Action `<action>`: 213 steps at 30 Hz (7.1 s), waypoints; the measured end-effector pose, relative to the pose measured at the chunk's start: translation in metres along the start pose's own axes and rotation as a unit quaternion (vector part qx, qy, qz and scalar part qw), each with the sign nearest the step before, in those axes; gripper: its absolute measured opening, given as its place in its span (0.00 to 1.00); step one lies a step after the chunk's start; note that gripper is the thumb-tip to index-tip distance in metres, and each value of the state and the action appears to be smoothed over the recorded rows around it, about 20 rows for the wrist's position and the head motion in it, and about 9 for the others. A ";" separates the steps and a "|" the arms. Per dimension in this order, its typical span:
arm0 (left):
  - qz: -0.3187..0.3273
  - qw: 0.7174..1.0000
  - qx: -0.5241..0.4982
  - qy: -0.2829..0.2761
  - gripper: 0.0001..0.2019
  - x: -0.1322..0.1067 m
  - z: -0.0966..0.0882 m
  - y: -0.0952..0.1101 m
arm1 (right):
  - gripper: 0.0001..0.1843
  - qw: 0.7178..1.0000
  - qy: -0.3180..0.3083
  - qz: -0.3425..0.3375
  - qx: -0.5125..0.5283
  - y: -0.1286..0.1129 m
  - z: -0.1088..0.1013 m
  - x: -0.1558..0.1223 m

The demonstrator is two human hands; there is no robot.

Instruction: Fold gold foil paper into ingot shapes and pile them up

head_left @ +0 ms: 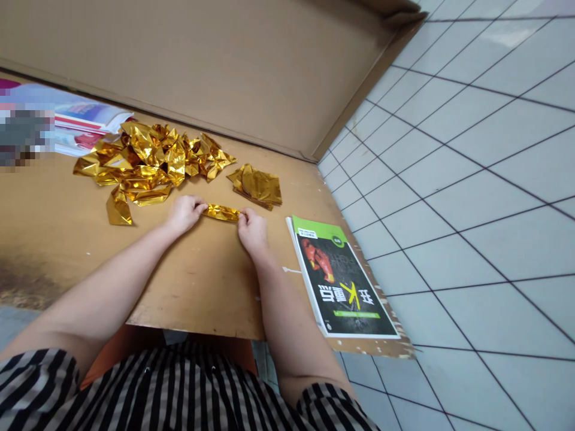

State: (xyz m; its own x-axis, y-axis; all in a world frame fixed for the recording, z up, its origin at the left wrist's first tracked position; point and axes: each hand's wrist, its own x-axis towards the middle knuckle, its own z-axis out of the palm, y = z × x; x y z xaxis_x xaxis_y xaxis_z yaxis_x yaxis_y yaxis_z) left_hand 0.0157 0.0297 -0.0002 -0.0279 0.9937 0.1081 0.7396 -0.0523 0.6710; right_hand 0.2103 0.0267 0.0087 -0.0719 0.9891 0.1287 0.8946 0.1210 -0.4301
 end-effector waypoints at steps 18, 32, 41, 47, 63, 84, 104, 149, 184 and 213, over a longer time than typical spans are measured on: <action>-0.030 0.999 -0.038 0.010 0.07 -0.001 -0.003 0.006 | 0.14 0.999 -0.008 -0.005 0.054 0.000 0.001 0.000; -0.009 1.000 0.007 -0.003 0.08 -0.002 -0.002 0.005 | 0.17 0.998 -0.038 -0.018 0.055 0.001 0.003 0.000; -0.014 1.000 0.021 -0.009 0.09 -0.004 -0.002 0.008 | 0.17 0.999 -0.044 -0.024 -0.007 -0.002 0.000 -0.001; -0.010 0.999 0.042 -0.011 0.09 -0.005 -0.003 0.012 | 0.15 0.998 -0.039 -0.011 -0.041 -0.007 -0.003 -0.004; 0.005 0.997 0.081 -0.014 0.10 -0.007 -0.003 0.014 | 0.13 0.999 -0.025 -0.002 -0.038 -0.008 -0.004 -0.004; -0.009 0.998 0.058 -0.009 0.10 -0.008 -0.003 0.015 | 0.16 0.998 -0.023 -0.003 -0.056 -0.011 -0.004 -0.006; -0.039 0.973 -0.229 0.007 0.04 0.001 0.010 -0.001 | 0.14 0.997 0.033 -0.024 0.058 0.003 0.008 0.001; -0.062 0.950 -0.306 0.020 0.05 0.000 0.004 0.006 | 0.14 0.971 0.069 -0.024 0.229 0.009 0.008 0.005; -0.131 0.913 -0.385 0.015 0.06 0.003 0.000 0.009 | 0.23 0.939 0.019 -0.001 0.343 0.001 0.004 0.001; 0.116 0.987 -0.112 0.017 0.07 -0.003 0.012 -0.002 | 0.11 0.963 0.125 -0.011 0.239 0.032 0.010 0.021</action>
State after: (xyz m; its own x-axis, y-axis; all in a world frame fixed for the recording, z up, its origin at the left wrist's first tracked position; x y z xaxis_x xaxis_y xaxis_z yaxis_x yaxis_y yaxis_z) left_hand 0.0227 0.0285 -0.0103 0.1003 0.9486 0.3001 0.5614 -0.3030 0.7701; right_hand 0.2335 0.0524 -0.0110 0.0734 0.9423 0.3267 0.5851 0.2246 -0.7793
